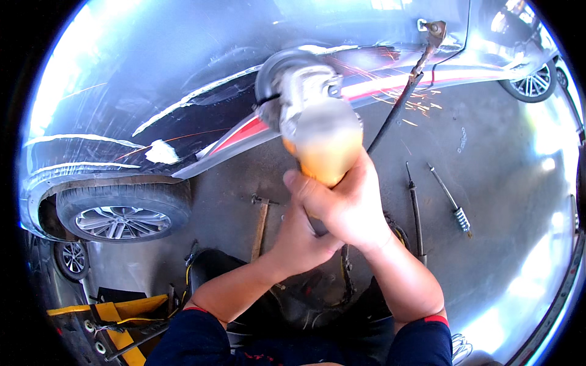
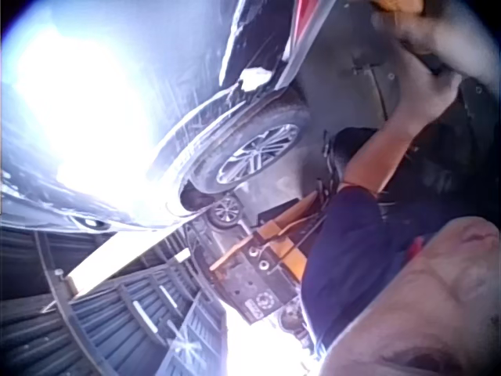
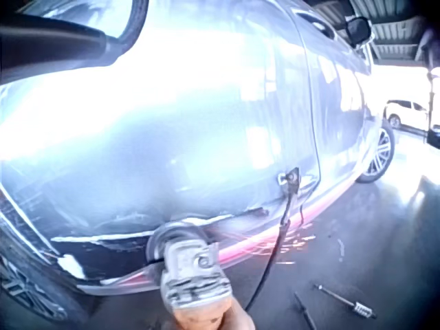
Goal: The person pulls a metal rod attached to rings on a car door, removes the rings by hand, strikes the metal panel with a hammer, and then uses an angle grinder on the damaged area.
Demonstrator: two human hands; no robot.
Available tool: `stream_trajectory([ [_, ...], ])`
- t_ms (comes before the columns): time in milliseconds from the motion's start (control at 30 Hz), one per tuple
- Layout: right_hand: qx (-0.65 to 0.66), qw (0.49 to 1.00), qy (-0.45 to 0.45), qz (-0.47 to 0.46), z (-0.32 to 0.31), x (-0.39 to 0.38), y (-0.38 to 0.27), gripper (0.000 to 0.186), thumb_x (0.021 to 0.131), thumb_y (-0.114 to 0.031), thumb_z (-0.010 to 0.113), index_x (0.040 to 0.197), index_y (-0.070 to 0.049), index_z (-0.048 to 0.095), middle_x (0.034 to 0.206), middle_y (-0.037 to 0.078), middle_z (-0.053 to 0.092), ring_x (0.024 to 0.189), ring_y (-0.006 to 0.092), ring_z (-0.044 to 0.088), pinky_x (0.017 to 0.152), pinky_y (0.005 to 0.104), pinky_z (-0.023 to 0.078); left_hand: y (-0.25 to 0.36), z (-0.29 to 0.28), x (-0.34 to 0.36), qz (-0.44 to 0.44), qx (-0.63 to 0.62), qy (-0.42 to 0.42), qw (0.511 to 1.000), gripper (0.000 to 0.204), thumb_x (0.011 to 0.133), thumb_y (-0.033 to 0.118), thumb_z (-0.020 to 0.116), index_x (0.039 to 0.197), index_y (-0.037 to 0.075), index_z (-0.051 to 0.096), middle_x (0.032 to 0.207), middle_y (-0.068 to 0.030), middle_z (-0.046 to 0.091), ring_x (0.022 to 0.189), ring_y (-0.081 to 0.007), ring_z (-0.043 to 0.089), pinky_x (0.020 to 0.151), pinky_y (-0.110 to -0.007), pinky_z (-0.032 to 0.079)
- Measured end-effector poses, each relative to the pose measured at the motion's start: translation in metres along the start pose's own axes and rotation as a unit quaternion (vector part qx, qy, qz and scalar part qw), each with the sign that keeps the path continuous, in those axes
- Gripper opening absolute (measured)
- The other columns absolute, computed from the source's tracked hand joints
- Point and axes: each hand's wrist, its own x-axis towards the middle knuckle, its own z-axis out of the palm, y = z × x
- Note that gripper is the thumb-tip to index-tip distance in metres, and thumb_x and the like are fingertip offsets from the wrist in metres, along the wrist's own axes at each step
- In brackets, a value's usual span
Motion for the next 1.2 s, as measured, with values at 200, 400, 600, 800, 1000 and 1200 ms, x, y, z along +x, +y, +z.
stream_trajectory([
  [200,0.033,0.999,0.032,0.008,0.003,-0.004,-0.003,0.052,0.083,-0.013,0.082,0.127,0.002,0.057,0.113,0.011,0.072,0.104,0.0185,0.069,0.094,0.0348,0.055,0.010,-0.001,0.000,-0.003,-0.003,0.002,1.000,0.087,0.083,0.022,0.086,0.149,0.000,0.034,0.144,-0.0201,0.051,0.134,-0.0315,0.054,0.113,-0.044,0.042],
  [400,0.057,0.997,0.041,0.028,0.003,-0.002,-0.003,0.050,0.086,-0.008,0.081,0.129,0.002,0.056,0.113,0.007,0.069,0.101,0.0140,0.066,0.090,0.0311,0.055,0.007,-0.003,-0.003,-0.058,-0.051,-0.010,0.997,0.093,0.082,0.025,0.088,0.150,-0.001,0.031,0.144,-0.0209,0.052,0.134,-0.0322,0.055,0.112,-0.045,0.043],
  [600,0.090,0.993,0.071,-0.012,0.000,-0.002,0.007,0.048,0.089,-0.008,0.082,0.128,0.001,0.056,0.109,0.005,0.068,0.096,0.0108,0.064,0.084,0.0300,0.055,0.005,-0.007,0.004,-0.080,0.000,-0.023,0.997,0.094,0.080,0.028,0.089,0.150,-0.002,0.033,0.139,-0.0210,0.057,0.130,-0.0342,0.059,0.109,-0.044,0.046],
  [800,0.092,0.992,0.087,0.006,0.003,-0.004,0.004,0.046,0.089,-0.009,0.081,0.126,0.000,0.056,0.108,0.005,0.068,0.095,0.0109,0.064,0.083,0.0293,0.055,0.009,-0.013,0.012,-0.069,-0.014,-0.038,0.997,0.096,0.080,0.032,0.089,0.151,-0.001,0.033,0.139,-0.0214,0.057,0.130,-0.0337,0.059,0.109,-0.044,0.047],
  [1000,0.122,0.989,0.086,0.011,0.006,-0.001,0.002,0.040,0.090,-0.008,0.080,0.124,-0.001,0.060,0.107,0.002,0.068,0.096,0.0099,0.063,0.087,0.0289,0.053,-0.004,-0.015,0.006,-0.087,-0.029,-0.044,0.995,0.093,0.080,0.031,0.088,0.150,0.000,0.034,0.141,-0.0211,0.055,0.132,-0.0328,0.058,0.109,-0.044,0.046],
  [1200,0.101,0.991,0.084,-0.028,0.007,0.000,0.006,0.044,0.090,-0.009,0.080,0.126,0.000,0.057,0.108,0.004,0.068,0.095,0.0106,0.064,0.083,0.0280,0.054,0.006,-0.010,0.006,-0.060,-0.023,-0.009,0.998,0.093,0.079,0.033,0.089,0.148,-0.001,0.037,0.136,-0.0209,0.059,0.128,-0.0333,0.061,0.108,-0.044,0.047],
])
